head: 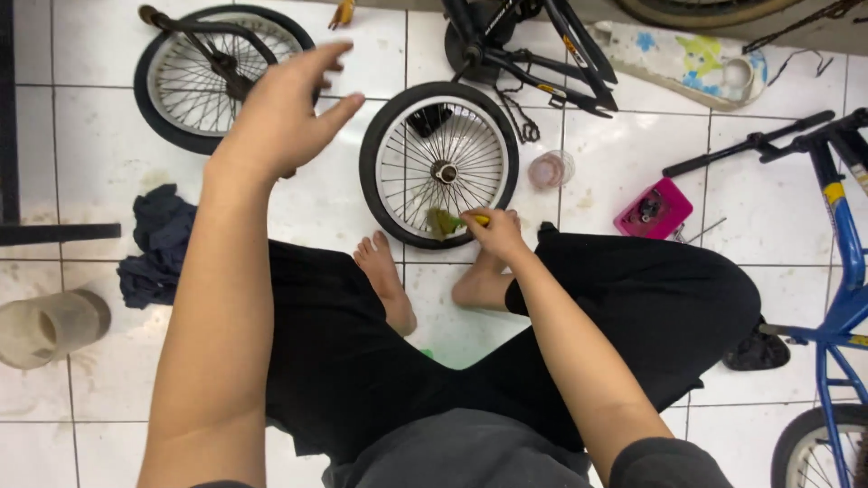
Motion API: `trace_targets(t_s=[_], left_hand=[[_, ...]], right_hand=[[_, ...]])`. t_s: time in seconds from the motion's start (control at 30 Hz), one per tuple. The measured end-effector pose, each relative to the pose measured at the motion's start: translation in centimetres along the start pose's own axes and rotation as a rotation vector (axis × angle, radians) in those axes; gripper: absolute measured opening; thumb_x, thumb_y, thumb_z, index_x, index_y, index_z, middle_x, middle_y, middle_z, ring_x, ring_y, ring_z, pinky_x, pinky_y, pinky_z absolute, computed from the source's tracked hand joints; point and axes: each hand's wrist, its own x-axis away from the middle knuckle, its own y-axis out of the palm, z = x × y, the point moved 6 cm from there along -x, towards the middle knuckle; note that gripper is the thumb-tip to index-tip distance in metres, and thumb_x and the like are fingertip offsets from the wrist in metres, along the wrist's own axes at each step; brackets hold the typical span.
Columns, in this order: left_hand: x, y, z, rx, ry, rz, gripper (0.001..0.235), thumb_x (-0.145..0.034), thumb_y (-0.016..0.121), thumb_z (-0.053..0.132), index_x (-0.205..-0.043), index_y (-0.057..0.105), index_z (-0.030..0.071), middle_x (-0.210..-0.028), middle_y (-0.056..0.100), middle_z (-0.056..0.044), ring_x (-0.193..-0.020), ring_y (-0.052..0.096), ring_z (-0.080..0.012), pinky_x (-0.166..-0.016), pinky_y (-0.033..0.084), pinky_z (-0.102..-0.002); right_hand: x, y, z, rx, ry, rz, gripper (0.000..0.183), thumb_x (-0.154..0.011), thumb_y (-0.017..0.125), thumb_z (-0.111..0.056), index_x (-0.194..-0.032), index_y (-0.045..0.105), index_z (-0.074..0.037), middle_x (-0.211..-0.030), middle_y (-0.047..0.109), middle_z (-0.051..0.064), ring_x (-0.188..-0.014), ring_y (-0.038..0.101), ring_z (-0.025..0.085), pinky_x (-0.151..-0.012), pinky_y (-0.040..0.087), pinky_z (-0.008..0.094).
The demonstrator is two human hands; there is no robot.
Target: The person sits on the floor and cleans a bicycle handlebar with a cloth. They then pick up a bicycle wheel and use a brush to scrub the spokes and rim, dipping the brush into a container of liquid periodically.
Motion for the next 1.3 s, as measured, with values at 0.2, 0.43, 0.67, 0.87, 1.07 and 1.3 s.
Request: trace_targets(t_s=[0.2, 0.43, 0.67, 0.87, 1.07, 1.3], left_hand=[[0.9, 5.7, 1.4, 0.088, -0.186, 0.035, 0.032, -0.095, 0.073, 0.021, -0.125, 0.068, 0.010, -0.097, 0.071, -0.012, -0.102, 0.069, -0.0374, -0.089, 0.053, -0.053], [8.2, 28.4, 8.6, 0.118, -0.173, -0.674, 0.069, -0.093, 0.062, 0.030, -0.152, 0.034, 0.009, -0.118, 0.072, -0.022, -0.114, 0.069, -0.0433, -0.095, 0.052, -0.059], [17.0, 42.8, 5.9, -0.087, -0.013, -0.953, 0.057, -0.095, 0.058, 0.039, -0.141, 0.057, 0.005, -0.128, 0.068, -0.025, -0.116, 0.067, -0.0406, -0.094, 0.054, -0.055], [18.9, 48.9, 2.0, -0.188, 0.023, -1.031, 0.061, -0.095, 0.055, 0.046, -0.144, 0.057, 0.010, -0.132, 0.066, -0.021, -0.109, 0.068, -0.0376, -0.084, 0.056, -0.057], [4.4, 31.0, 10.0, -0.731, 0.279, -1.102, 0.058, -0.100, 0.053, 0.045, -0.150, 0.045, 0.017, -0.147, 0.049, -0.006, -0.129, 0.048, -0.0289, -0.107, 0.030, -0.056], [13.8, 41.8, 5.0, 0.059, -0.127, -0.995, 0.063, -0.096, 0.055, 0.045, -0.145, 0.054, 0.005, -0.128, 0.065, -0.024, -0.115, 0.065, -0.0396, -0.092, 0.051, -0.056]], right_hand=[[2.1, -4.0, -7.6, 0.088, -0.148, -0.101, 0.028, -0.093, 0.073, -0.038, -0.111, 0.079, -0.017, -0.105, 0.078, 0.013, -0.103, 0.072, 0.041, -0.092, 0.057, 0.049], [1.2, -11.1, -10.2, 0.406, -0.204, -0.171, 0.027, -0.096, 0.067, -0.032, -0.111, 0.078, -0.012, -0.103, 0.078, 0.015, -0.101, 0.072, 0.041, -0.090, 0.057, 0.052], [0.5, -14.8, -11.7, 0.532, -0.346, -0.242, 0.026, -0.095, 0.068, -0.027, -0.108, 0.079, -0.008, -0.097, 0.077, 0.021, -0.098, 0.072, 0.043, -0.090, 0.057, 0.053], [-5.1, -13.9, -4.9, 0.277, -0.217, -0.073, 0.027, -0.102, 0.065, -0.027, -0.118, 0.076, -0.007, -0.087, 0.078, 0.014, -0.079, 0.074, 0.030, -0.078, 0.058, 0.041], [-4.5, -12.4, -6.5, 0.493, -0.386, 0.055, 0.029, -0.103, 0.065, -0.026, -0.120, 0.074, -0.005, -0.099, 0.075, 0.017, -0.084, 0.074, 0.038, -0.077, 0.059, 0.046], [-1.8, -10.5, -9.3, 0.741, -0.511, 0.019, 0.027, -0.099, 0.066, -0.032, -0.110, 0.077, -0.009, -0.099, 0.074, 0.015, -0.083, 0.075, 0.035, -0.075, 0.059, 0.046]])
